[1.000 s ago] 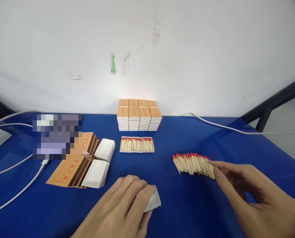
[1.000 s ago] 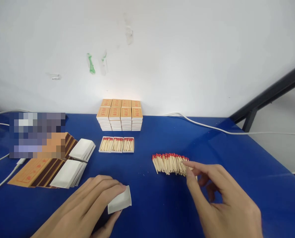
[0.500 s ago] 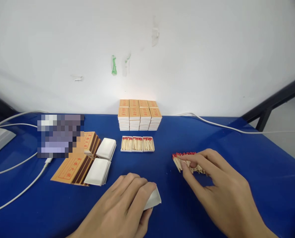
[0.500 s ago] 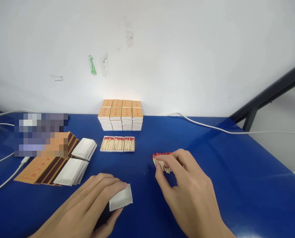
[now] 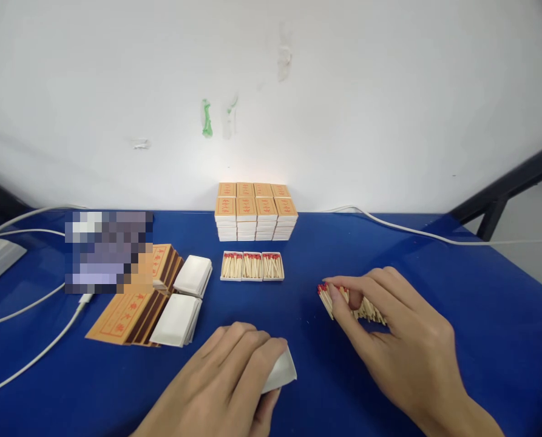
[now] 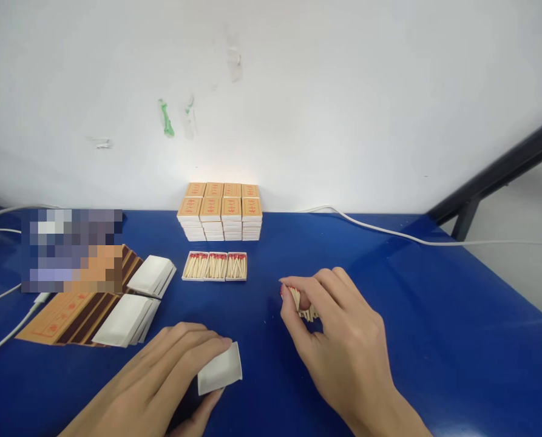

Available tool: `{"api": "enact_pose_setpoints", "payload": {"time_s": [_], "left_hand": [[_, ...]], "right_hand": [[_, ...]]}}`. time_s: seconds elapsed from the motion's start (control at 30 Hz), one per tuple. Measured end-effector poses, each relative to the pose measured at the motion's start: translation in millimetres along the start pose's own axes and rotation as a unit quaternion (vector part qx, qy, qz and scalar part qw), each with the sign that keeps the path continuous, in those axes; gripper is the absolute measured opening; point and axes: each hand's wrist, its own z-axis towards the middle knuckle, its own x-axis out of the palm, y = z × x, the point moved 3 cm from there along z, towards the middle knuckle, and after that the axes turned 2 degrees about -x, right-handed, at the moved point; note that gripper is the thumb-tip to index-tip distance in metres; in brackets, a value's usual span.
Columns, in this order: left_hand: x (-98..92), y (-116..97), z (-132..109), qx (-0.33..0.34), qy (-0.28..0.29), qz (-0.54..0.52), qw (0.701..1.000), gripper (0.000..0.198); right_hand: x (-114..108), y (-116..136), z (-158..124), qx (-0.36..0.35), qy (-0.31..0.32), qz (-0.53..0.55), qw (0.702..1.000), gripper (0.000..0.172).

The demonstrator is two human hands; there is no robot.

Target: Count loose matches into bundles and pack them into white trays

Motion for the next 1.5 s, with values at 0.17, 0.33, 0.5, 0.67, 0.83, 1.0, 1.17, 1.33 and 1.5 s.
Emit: {"api": "enact_pose_setpoints", "payload": {"time_s": [0.17,0.33,0.5,0.67,0.83,1.0,1.17,1.33,1.5], "left_hand": [[-0.1,-2,1,0.002,-0.005,0.0,1.0,0.037],[-0.4,-2,0,0.002,-0.008,0.006,1.0,0.036],[1.6,-2,1,0.009,-0.008,0.008,1.0,0.035],[2.8,0,-2,0.005,-0.007,0.01,1.0,0.036],[1.7,-1,-5,0.005,-0.003,0.018,1.0,0.036],[3.9,-1,-2,0.013,-0.01,0.018,1.0,0.036],[2.8,-1,-1,0.013,-0.014,0.015,1.0,0.036],[3.1,-1,-2,0.017,-0.012,0.019,1.0,0.035],[3.9,-1,-4,0.02,-0.019,0.014,1.0,0.036]], "right_hand": [[0,-2,-5,-0.001,0.003,-0.006,1.0,0.006],[2,0,-6,-0.012,0.02,-0.039,0.999,0.007],[1,5,-8,-0.033,0.021,-0.09,0.995,0.012],[0,7,-14,-0.042,0.027,-0.141,0.989,0.014],[2,8,-17,-0.033,0.037,-0.162,0.985,0.018],[3,10,-19,-0.02,0.049,-0.156,0.986,0.023],[4,12,-19,-0.003,0.061,-0.145,0.988,0.026],[4,13,-18,0.015,0.064,-0.146,0.987,0.028],[6,14,-18,0.027,0.077,-0.148,0.986,0.03]]}}
